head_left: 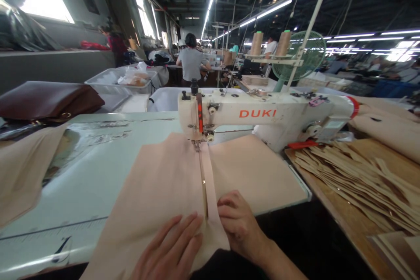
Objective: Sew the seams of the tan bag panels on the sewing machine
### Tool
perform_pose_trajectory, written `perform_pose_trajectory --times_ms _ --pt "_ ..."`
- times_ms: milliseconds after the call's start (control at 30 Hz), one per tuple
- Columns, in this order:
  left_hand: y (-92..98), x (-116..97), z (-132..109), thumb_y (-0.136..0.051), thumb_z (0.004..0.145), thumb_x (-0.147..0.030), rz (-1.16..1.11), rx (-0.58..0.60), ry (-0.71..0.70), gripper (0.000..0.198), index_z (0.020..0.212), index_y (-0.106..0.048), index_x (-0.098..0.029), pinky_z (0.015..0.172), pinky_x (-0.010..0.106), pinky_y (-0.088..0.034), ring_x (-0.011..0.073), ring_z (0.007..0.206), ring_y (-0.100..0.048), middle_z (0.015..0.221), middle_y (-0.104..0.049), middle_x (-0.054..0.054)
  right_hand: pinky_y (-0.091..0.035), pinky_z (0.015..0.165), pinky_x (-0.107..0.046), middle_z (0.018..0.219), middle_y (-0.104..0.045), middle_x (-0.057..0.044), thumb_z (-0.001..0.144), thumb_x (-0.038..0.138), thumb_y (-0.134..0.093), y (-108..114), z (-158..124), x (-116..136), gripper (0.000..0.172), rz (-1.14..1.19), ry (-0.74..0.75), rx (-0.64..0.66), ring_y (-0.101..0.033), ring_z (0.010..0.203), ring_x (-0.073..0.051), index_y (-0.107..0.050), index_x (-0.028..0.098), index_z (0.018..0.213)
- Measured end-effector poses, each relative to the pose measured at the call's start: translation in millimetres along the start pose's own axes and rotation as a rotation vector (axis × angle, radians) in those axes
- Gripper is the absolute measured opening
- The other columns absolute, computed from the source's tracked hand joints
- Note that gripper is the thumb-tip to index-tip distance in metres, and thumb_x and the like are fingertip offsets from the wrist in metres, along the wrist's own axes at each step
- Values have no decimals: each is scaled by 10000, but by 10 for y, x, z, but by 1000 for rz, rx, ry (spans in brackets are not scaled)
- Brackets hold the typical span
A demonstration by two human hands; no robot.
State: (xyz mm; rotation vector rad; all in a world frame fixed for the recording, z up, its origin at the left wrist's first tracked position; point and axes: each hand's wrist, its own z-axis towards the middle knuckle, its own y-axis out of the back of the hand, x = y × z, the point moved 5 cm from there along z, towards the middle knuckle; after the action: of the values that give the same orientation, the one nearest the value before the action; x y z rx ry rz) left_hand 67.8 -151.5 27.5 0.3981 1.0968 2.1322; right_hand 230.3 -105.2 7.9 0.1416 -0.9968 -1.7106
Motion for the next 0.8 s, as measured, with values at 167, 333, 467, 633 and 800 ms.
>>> perform_pose_trajectory --times_ms 167,333,467,633,800 --pt "-53 -3 11 -370 950 -87 27 84 -56 352 986 -678 -254 1200 217 -155 89 1180 -592 1233 -691 -45 -421 800 -382 792 -669 -26 982 194 -502 5 -2 -11 234 20 3 -8 -561 902 -191 -611 186 776" --pt "-30 -8 30 -342 1037 -184 83 62 -81 363 939 -686 -250 1199 237 -159 104 1172 -586 1217 -693 -32 -437 798 -371 803 -670 -26 914 74 -497 -14 -2 -2 183 1 -9 9 -570 903 -185 -591 186 805" --pt "-90 -48 31 -285 1048 -139 154 89 -140 426 955 -689 -235 1195 254 -147 108 1129 -597 1176 -704 -21 -457 830 -381 863 -668 -38 832 37 -488 99 24 72 176 51 -44 71 -575 927 -199 -578 188 832" --pt "-100 -23 57 -319 1059 -235 195 108 -184 383 960 -688 -218 1117 279 -294 152 1070 -614 1144 -704 4 -492 838 -333 1026 -647 -65 923 50 -387 393 184 -29 259 65 -278 -57 -585 967 -177 -587 205 978" --pt "-146 84 -4 -386 1022 -146 234 150 -279 330 1231 -634 -209 1070 220 -354 132 1086 -618 1193 -690 -6 -407 1067 -446 1362 -551 -83 967 186 -506 108 400 -125 370 -135 -242 214 -475 1253 -239 -531 236 1333"
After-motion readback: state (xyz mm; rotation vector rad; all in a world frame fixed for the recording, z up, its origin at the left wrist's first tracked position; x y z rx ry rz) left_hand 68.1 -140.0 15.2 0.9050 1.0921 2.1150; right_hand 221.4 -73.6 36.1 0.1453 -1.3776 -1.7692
